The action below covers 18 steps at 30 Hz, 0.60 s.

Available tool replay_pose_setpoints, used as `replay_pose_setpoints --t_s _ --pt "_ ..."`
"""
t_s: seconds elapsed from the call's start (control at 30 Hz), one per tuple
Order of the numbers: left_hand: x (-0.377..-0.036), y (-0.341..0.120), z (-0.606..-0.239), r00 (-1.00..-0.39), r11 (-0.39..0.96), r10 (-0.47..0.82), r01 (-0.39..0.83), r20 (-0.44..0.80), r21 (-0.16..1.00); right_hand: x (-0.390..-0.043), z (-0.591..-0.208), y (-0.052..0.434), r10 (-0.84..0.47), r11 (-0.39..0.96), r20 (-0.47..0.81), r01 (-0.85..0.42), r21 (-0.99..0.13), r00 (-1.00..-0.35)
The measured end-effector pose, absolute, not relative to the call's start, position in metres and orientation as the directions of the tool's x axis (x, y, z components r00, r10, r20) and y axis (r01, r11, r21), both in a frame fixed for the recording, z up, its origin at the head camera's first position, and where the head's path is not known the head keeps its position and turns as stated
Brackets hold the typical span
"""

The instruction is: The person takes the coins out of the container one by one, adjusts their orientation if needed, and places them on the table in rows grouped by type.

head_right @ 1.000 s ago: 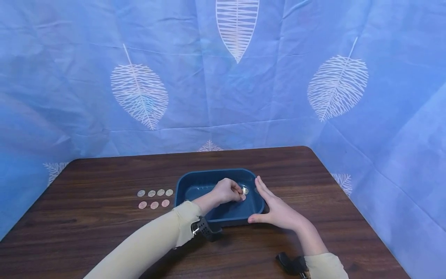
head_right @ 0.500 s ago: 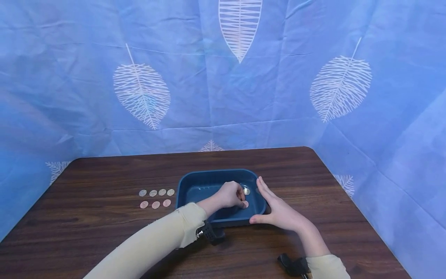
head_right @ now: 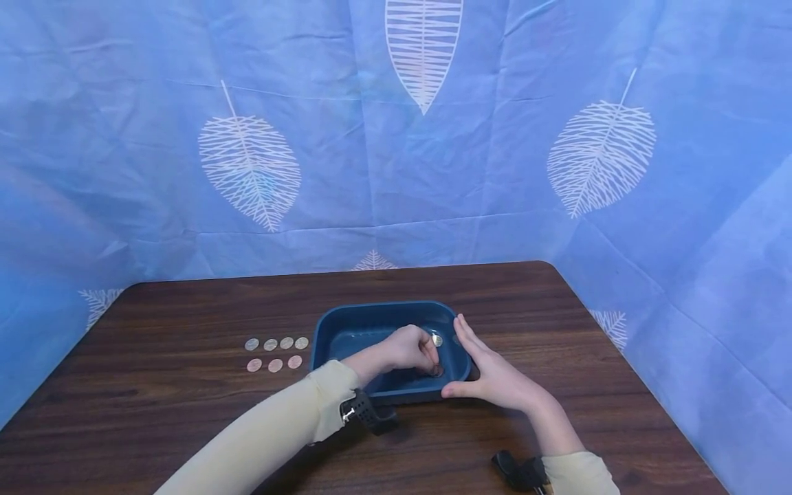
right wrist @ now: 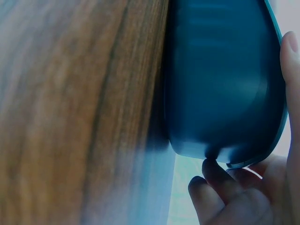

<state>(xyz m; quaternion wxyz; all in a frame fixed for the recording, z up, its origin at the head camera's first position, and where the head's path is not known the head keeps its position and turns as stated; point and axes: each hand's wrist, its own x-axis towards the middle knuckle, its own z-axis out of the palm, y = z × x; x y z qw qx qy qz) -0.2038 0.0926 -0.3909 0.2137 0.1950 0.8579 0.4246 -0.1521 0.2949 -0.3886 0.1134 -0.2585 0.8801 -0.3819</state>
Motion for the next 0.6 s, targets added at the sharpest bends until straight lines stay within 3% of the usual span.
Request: replay_pose_setpoints --t_s 0.2,0.5,0.6 --pt "-0.205 0.092 -0.387 -0.822 0.382 0.513 -0.041 -0.249 0.923 -0.153 -0.389 0.296 -0.541 0.569 -0.007 -0.360 -0.739 -0.841" --pt "-0.201 0.084 -0.379 -0.808 0.291 0.559 -0.019 -0.185 0.957 -0.153 -0.390 0.295 -0.536 0.567 -0.018 -0.345 -0.748 -0.844" --pt "-0.201 0.079 -0.375 -0.816 0.187 0.562 -0.037 -0.137 0.982 -0.153 -0.390 0.294 -0.531 0.571 -0.023 -0.337 -0.749 -0.847"
